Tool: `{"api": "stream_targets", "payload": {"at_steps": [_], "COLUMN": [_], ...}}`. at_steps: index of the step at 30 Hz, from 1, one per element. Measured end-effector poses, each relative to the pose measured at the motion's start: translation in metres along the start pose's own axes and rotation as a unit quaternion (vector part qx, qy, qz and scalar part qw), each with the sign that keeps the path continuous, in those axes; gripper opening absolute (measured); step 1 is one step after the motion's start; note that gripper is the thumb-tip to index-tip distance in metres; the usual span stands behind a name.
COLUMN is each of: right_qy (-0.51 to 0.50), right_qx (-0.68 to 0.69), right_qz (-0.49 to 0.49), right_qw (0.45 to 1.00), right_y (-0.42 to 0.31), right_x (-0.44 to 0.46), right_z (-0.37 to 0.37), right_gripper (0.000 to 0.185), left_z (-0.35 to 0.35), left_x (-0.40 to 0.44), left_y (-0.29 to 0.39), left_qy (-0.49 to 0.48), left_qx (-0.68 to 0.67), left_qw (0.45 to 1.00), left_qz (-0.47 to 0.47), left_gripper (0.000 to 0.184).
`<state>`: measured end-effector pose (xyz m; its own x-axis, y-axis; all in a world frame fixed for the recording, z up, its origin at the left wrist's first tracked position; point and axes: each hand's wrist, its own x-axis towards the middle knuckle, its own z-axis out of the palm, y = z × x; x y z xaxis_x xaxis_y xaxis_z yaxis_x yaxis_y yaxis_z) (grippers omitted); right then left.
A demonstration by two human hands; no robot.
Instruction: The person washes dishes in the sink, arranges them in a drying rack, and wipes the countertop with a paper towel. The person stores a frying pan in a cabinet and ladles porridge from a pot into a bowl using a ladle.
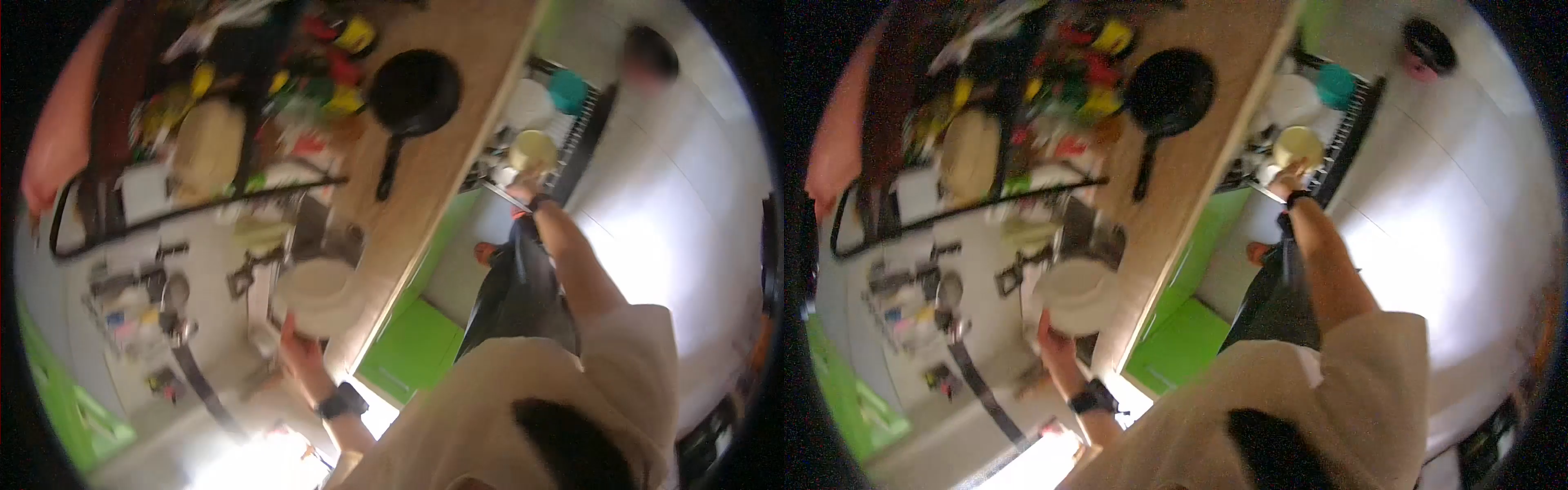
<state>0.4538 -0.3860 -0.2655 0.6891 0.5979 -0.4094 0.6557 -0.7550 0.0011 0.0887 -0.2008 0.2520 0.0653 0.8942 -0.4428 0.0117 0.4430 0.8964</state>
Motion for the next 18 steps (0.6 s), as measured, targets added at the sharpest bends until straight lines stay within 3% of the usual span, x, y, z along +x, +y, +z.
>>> {"api": "stream_targets", "payload": {"at_steps": [2, 4, 6, 8, 9, 10, 11, 12, 13, 15, 18], "right_qy": [0.122, 0.104, 0.138, 0.259, 0.239, 0.228, 0.097, 0.105, 0.030, -0.074, -0.134], "right_qx": [-0.006, 0.029, 0.324, 0.322, 0.505, 0.496, 0.668, 0.637, 0.652, 0.553, 0.362], "right_qz": [-0.116, 0.024, 0.046, -0.045, -0.099, -0.105, -0.090, -0.162, -0.193, -0.185, -0.217], "right_qw": [0.986, 0.994, 0.935, 0.910, 0.823, 0.831, 0.732, 0.747, 0.732, 0.809, 0.897], "right_y": [0.011, -0.002, -0.009, -0.020, -0.032, -0.045, -0.065, -0.075, -0.089, -0.117, -0.142], "right_x": [0.027, 0.014, -0.033, -0.055, -0.075, -0.088, -0.090, -0.095, -0.116, -0.128, -0.150], "right_z": [0.059, -0.047, -0.141, -0.152, -0.179, -0.183, -0.172, -0.170, -0.200, -0.212, -0.258], "right_gripper": [0.028, 0.039, 0.053, 0.053, 0.047, 0.040, 0.033, 0.030, 0.030, 0.038, 0.057], "left_z": [-0.012, -0.003, -0.006, -0.014, -0.017, -0.017, -0.018, -0.017, -0.021, -0.030, -0.035], "left_x": [0.012, 0.015, 0.020, 0.025, 0.027, 0.028, 0.028, 0.028, 0.030, 0.034, 0.030], "left_y": [-0.004, -0.001, 0.000, -0.001, -0.002, -0.003, -0.004, -0.006, -0.008, -0.014, -0.012], "left_qy": [0.017, -0.003, -0.015, -0.048, -0.066, -0.068, -0.069, -0.070, -0.079, -0.095, -0.097], "left_qx": [-0.015, -0.035, -0.056, -0.078, -0.088, -0.118, -0.147, -0.175, -0.194, -0.231, -0.276], "left_qw": [0.999, 0.998, 0.997, 0.995, 0.993, 0.990, 0.986, 0.981, 0.977, 0.966, 0.953], "left_qz": [0.035, 0.046, 0.043, 0.045, 0.045, 0.043, 0.041, 0.039, 0.047, 0.063, 0.080], "left_gripper": [0.033, 0.031, 0.030, 0.036, 0.039, 0.039, 0.038, 0.038, 0.038, 0.038, 0.038]}}
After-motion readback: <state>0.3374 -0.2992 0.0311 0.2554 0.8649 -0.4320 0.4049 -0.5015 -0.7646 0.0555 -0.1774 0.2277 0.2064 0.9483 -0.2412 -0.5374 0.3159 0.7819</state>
